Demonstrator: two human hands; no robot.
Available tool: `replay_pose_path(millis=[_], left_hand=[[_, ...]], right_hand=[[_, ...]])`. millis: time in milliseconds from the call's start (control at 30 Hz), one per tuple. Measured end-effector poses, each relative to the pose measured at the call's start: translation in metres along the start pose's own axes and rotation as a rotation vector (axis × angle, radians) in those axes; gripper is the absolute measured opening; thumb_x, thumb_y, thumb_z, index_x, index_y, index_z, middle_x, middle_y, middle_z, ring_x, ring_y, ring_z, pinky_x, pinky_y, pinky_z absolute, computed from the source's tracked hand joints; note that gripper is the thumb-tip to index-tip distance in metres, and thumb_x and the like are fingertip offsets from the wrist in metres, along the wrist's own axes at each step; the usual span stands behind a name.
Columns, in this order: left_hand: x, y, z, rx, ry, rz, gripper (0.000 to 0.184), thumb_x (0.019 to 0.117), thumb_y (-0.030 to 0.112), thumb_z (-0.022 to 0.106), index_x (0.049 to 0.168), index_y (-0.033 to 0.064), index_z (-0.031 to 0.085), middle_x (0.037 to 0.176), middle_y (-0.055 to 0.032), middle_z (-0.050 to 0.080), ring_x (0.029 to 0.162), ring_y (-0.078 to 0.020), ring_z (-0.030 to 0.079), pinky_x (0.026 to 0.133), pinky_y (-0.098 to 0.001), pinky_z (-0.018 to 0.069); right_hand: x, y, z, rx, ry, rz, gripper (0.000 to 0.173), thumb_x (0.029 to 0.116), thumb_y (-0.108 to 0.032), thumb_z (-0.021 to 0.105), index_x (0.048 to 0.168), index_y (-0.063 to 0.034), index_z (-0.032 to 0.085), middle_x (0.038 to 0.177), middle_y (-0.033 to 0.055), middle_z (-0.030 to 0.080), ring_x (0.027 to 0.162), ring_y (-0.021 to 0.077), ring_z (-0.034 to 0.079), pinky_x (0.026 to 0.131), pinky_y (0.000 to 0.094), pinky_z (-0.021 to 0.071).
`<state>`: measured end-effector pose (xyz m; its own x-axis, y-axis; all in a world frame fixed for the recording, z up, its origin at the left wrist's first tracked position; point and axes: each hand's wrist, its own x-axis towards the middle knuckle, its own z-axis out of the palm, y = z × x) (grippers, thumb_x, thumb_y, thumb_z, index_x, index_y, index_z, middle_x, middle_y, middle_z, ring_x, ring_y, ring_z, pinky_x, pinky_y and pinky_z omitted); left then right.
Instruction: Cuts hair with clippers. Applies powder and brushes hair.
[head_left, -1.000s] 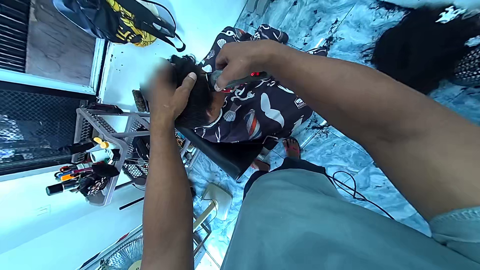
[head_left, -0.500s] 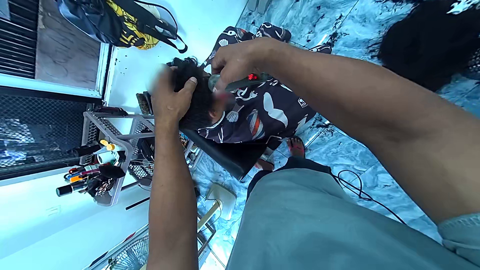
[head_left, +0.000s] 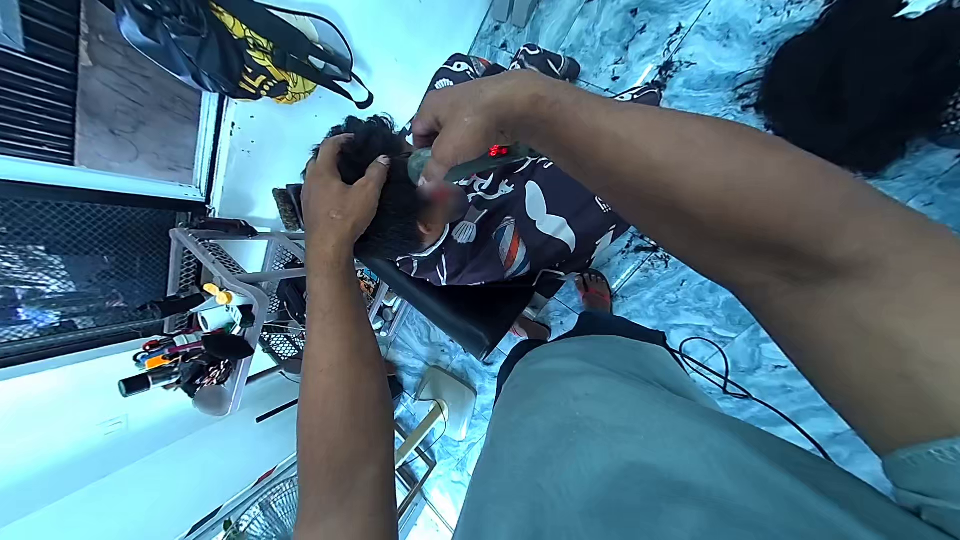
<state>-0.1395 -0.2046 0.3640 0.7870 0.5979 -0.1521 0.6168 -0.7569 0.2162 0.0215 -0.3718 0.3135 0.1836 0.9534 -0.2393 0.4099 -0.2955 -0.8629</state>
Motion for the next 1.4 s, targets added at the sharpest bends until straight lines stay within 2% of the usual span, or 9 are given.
replay_pose_path(millis=[33, 200, 333, 533, 700, 867, 1067, 1200, 1400], left_hand=[[0.000, 0.000, -0.001, 0.000, -0.004, 0.005, 0.064, 0.0891, 0.060, 0.067, 0.142, 0.0257, 0.058, 0.140, -0.0101, 0.060, 0.134, -0.0263, 0.055, 0.109, -0.0576, 0.0431], [-0.001, -0.003, -0.005, -0.024, -0.038, 0.000, 0.069, 0.0871, 0.064, 0.068, 0.144, 0.0266, 0.056, 0.142, -0.0083, 0.060, 0.135, -0.0237, 0.054, 0.112, -0.0566, 0.0421], [-0.001, -0.003, -0.008, -0.018, -0.053, 0.030, 0.065, 0.0905, 0.058, 0.067, 0.145, 0.0243, 0.057, 0.140, -0.0065, 0.062, 0.134, -0.0205, 0.056, 0.113, -0.0547, 0.0429], [-0.002, -0.004, -0.016, -0.031, -0.125, 0.022, 0.072, 0.0883, 0.060, 0.070, 0.150, 0.0275, 0.052, 0.143, -0.0037, 0.061, 0.134, -0.0176, 0.057, 0.113, -0.0532, 0.0444], [-0.001, -0.009, -0.018, -0.015, -0.155, 0.065, 0.068, 0.0924, 0.054, 0.067, 0.152, 0.0263, 0.050, 0.144, -0.0040, 0.061, 0.135, -0.0168, 0.056, 0.114, -0.0507, 0.0445], [-0.003, -0.007, -0.025, -0.045, -0.217, 0.044, 0.073, 0.0913, 0.055, 0.069, 0.155, 0.0256, 0.046, 0.148, -0.0050, 0.058, 0.137, -0.0172, 0.054, 0.115, -0.0506, 0.0435], [0.000, -0.010, -0.028, -0.011, -0.246, 0.064, 0.076, 0.0902, 0.056, 0.069, 0.156, 0.0276, 0.043, 0.147, -0.0051, 0.058, 0.137, -0.0190, 0.054, 0.114, -0.0539, 0.0430], [0.000, -0.013, -0.028, -0.033, -0.254, 0.070, 0.076, 0.0897, 0.056, 0.070, 0.155, 0.0281, 0.043, 0.147, -0.0047, 0.058, 0.136, -0.0180, 0.055, 0.113, -0.0533, 0.0447], [0.001, -0.013, -0.028, -0.024, -0.254, 0.083, 0.072, 0.0925, 0.053, 0.068, 0.156, 0.0285, 0.043, 0.147, -0.0048, 0.058, 0.137, -0.0175, 0.054, 0.114, -0.0529, 0.0435]], right_hand=[[-0.001, 0.000, 0.002, 0.013, -0.009, -0.034, 0.031, 0.0896, -0.036, 0.079, 0.100, -0.0081, 0.071, 0.085, 0.0051, 0.066, 0.074, 0.0153, 0.063, 0.068, 0.0401, 0.0541], [-0.002, -0.003, 0.008, -0.201, 0.038, 0.126, 0.033, 0.0859, -0.034, 0.080, 0.089, -0.0035, 0.067, 0.079, 0.0122, 0.062, 0.075, 0.0288, 0.061, 0.066, 0.0558, 0.0488], [-0.008, -0.009, 0.012, 0.010, 0.023, -0.073, 0.031, 0.0896, -0.034, 0.079, 0.102, -0.0072, 0.070, 0.086, 0.0065, 0.066, 0.077, 0.0178, 0.063, 0.070, 0.0437, 0.0534], [-0.011, -0.007, 0.021, -0.151, 0.078, 0.157, 0.030, 0.0854, -0.030, 0.079, 0.083, -0.0036, 0.065, 0.077, 0.0116, 0.060, 0.072, 0.0278, 0.060, 0.063, 0.0545, 0.0482], [-0.013, -0.015, 0.027, 0.100, 0.072, -0.076, 0.031, 0.0885, -0.034, 0.080, 0.095, -0.0062, 0.069, 0.079, 0.0053, 0.064, 0.070, 0.0164, 0.061, 0.064, 0.0407, 0.0530], [-0.020, -0.015, 0.032, -0.120, 0.099, 0.177, 0.030, 0.0862, -0.030, 0.078, 0.086, -0.0034, 0.064, 0.081, 0.0125, 0.062, 0.076, 0.0293, 0.062, 0.065, 0.0560, 0.0499], [-0.016, -0.020, 0.033, 0.019, 0.079, -0.029, 0.030, 0.0894, -0.033, 0.078, 0.093, -0.0053, 0.067, 0.080, 0.0071, 0.063, 0.072, 0.0201, 0.061, 0.066, 0.0455, 0.0518], [-0.020, -0.019, 0.034, -0.122, 0.099, 0.186, 0.028, 0.0868, -0.029, 0.077, 0.085, -0.0042, 0.064, 0.081, 0.0120, 0.062, 0.076, 0.0290, 0.062, 0.065, 0.0560, 0.0497], [-0.017, -0.024, 0.031, 0.152, 0.054, 0.022, 0.029, 0.0905, -0.033, 0.078, 0.097, -0.0057, 0.069, 0.081, 0.0062, 0.065, 0.067, 0.0154, 0.061, 0.063, 0.0385, 0.0532]])
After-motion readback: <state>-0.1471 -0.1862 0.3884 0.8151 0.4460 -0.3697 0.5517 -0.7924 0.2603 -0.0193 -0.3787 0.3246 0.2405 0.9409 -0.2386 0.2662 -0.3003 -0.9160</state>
